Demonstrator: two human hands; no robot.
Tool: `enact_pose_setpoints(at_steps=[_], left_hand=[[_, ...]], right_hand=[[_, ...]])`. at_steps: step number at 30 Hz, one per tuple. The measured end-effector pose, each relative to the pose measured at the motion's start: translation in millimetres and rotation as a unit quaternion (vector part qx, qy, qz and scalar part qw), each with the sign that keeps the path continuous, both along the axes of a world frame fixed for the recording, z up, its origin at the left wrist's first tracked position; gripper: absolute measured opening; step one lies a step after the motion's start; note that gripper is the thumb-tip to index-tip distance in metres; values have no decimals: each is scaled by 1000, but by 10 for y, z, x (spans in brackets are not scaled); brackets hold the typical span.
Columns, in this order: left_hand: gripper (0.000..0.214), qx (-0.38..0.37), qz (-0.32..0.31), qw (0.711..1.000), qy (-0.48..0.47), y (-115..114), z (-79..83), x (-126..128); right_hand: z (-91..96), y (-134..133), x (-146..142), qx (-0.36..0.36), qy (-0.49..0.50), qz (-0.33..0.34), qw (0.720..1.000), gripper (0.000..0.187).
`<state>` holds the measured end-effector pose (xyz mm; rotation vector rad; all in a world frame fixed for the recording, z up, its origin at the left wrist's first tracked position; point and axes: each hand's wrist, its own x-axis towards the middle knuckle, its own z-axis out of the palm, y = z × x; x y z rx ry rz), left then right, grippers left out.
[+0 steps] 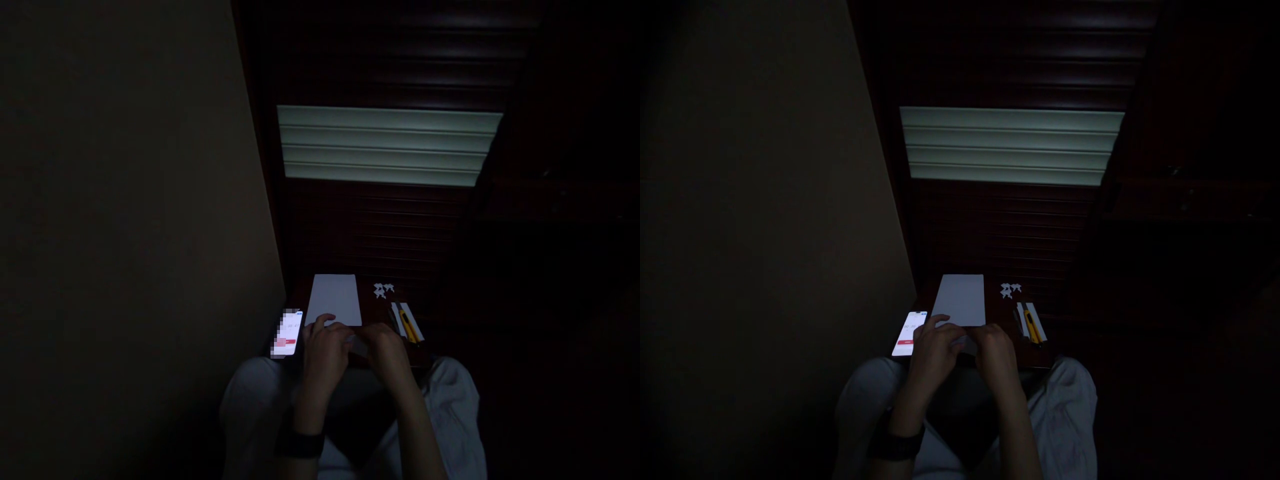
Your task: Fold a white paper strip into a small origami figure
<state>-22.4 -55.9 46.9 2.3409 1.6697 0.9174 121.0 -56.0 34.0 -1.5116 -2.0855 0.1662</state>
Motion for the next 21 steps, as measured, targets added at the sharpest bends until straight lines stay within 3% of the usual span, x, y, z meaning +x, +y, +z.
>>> enact_pose_setpoints(at_steps=[8,14,21], left_hand=[[14,-27,43,998,28,6,-3,61],[13,-51,50,997,35,15,5,6],[14,-59,46,997,-1,53,-81,-25]], right_hand=[[-26,8,8,18,21,23,999,39],[-89,52,54,27,54,48,997,40],[-223,122,162,33,91,32,995,37]])
